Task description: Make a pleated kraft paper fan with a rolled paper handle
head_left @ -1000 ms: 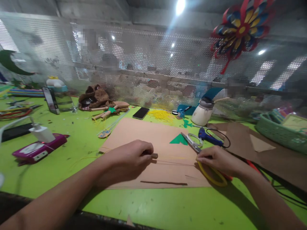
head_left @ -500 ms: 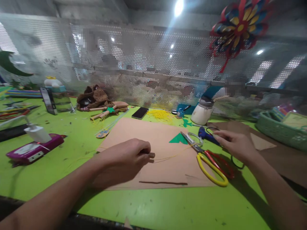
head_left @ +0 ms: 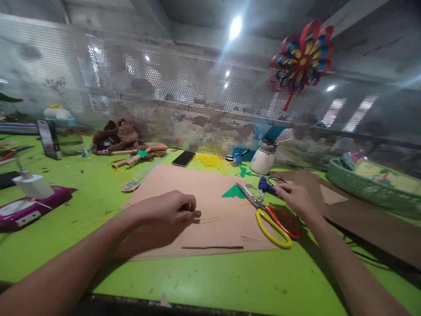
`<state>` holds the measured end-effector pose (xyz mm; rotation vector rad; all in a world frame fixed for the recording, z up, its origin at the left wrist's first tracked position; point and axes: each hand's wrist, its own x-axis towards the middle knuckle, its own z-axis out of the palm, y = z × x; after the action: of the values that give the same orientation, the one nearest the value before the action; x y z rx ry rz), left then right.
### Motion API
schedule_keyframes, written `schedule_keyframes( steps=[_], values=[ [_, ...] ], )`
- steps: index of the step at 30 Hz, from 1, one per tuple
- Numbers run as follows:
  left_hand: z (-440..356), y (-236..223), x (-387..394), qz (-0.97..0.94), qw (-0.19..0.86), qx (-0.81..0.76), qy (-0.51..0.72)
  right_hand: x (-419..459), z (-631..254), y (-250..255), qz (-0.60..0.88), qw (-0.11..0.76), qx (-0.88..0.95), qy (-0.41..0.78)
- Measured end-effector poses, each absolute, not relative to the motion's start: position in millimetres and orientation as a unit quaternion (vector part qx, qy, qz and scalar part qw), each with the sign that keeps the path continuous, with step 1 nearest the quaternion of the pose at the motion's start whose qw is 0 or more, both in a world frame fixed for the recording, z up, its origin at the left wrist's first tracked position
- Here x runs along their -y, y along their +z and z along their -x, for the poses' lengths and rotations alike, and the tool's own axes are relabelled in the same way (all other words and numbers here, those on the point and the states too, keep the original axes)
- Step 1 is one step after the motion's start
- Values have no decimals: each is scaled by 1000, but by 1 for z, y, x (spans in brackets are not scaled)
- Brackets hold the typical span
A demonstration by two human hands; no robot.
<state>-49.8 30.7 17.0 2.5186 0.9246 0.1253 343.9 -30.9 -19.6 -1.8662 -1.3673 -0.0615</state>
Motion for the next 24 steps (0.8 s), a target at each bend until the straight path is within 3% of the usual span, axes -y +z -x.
schedule_keyframes(
  steps=[4, 14, 24],
  values=[
    [45, 21, -30, -917, 222, -329, 31, 30, -353, -21, 768, 372, 521, 17],
    [34, 34, -28, -928, 196, -315, 20, 29, -365, -28, 787, 404, 467, 14],
    [45, 14, -31, -892, 268, -357, 75, 32, -349, -25, 810, 349, 471, 4]
  ],
)
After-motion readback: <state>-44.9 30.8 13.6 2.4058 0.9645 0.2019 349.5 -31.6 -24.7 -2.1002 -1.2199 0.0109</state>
